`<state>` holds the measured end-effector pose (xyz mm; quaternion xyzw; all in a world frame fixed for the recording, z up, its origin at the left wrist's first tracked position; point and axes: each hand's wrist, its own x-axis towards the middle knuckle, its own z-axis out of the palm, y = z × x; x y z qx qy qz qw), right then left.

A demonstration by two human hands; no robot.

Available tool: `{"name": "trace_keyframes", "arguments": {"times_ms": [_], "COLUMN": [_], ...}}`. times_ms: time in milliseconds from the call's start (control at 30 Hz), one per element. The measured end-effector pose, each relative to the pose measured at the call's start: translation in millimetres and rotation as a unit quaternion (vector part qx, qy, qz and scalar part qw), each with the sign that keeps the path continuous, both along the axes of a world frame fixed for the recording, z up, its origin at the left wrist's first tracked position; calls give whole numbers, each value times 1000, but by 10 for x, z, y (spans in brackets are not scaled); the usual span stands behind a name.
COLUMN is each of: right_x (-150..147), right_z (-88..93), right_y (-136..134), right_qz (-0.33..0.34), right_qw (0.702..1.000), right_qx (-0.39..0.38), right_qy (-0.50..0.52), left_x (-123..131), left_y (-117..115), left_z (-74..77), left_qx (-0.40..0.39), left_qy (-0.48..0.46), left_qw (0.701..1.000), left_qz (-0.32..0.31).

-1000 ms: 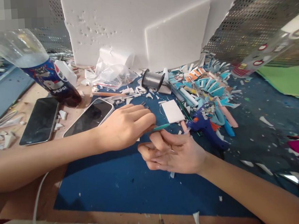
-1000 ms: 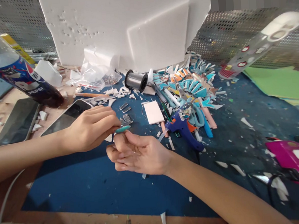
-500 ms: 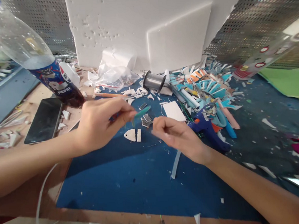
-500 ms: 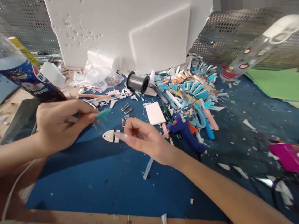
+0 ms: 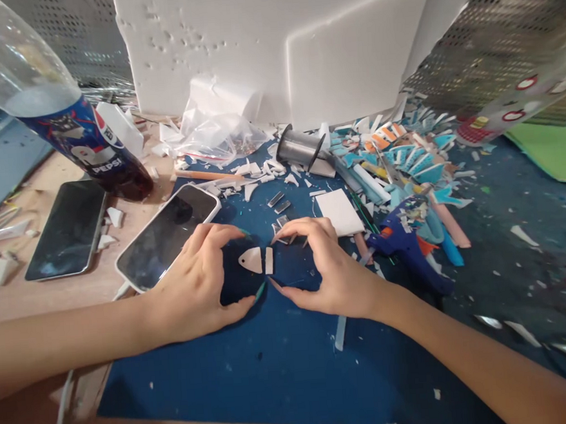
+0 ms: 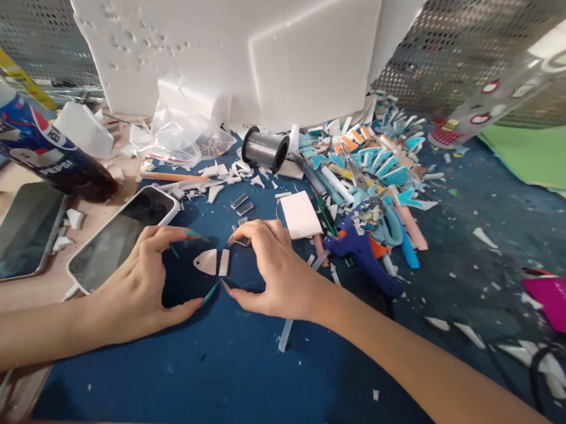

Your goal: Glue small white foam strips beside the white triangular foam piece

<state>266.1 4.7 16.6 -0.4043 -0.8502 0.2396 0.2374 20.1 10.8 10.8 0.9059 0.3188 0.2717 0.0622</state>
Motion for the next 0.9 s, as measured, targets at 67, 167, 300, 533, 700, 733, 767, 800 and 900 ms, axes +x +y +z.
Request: {"name": "trace_keyframes", "arguments": {"times_ms": [67, 167, 300, 533, 700, 733, 767, 800, 900], "right_x": [-3, 0, 17, 15, 9, 10, 13, 15, 22], "right_z": [8, 14, -2, -8, -7, -6, -4, -2, 4], "right_y": [-1, -2, -3, 3, -5, -7, -8, -8, -5], "right_qz": [-2, -4, -2, 0, 6, 6, 5, 4, 1], "right_qw": [1000, 1000, 1000, 1000, 1000, 1000, 1000, 1000, 1000], "right_qx": [-4, -11, -13, -4, 1, -2, -4, -5, 4], "right_qy": [-7, -11, -11, -12, -12, -13, -14, -14, -12], "left_x": [-11, -23, -20, -37, -36, -34, -33, -31, -31], "left_y": [-1, -1, 11, 9, 7, 9, 10, 11, 12], "left_z": [-25, -30, -25, -15, -7, -6, -4, -2, 2], "left_qx": [-11, -32, -51, -65, -69, -70, -71, -71, -73], "left_qy": [-4, -11, -14, -19, -13, -11, -10, -10, -9], "left_qw": [1000, 999, 998, 998, 997, 997, 997, 997, 997], "left_qz": [-4, -10, -16, -18, -20, -21, -22, -22, -20]}}
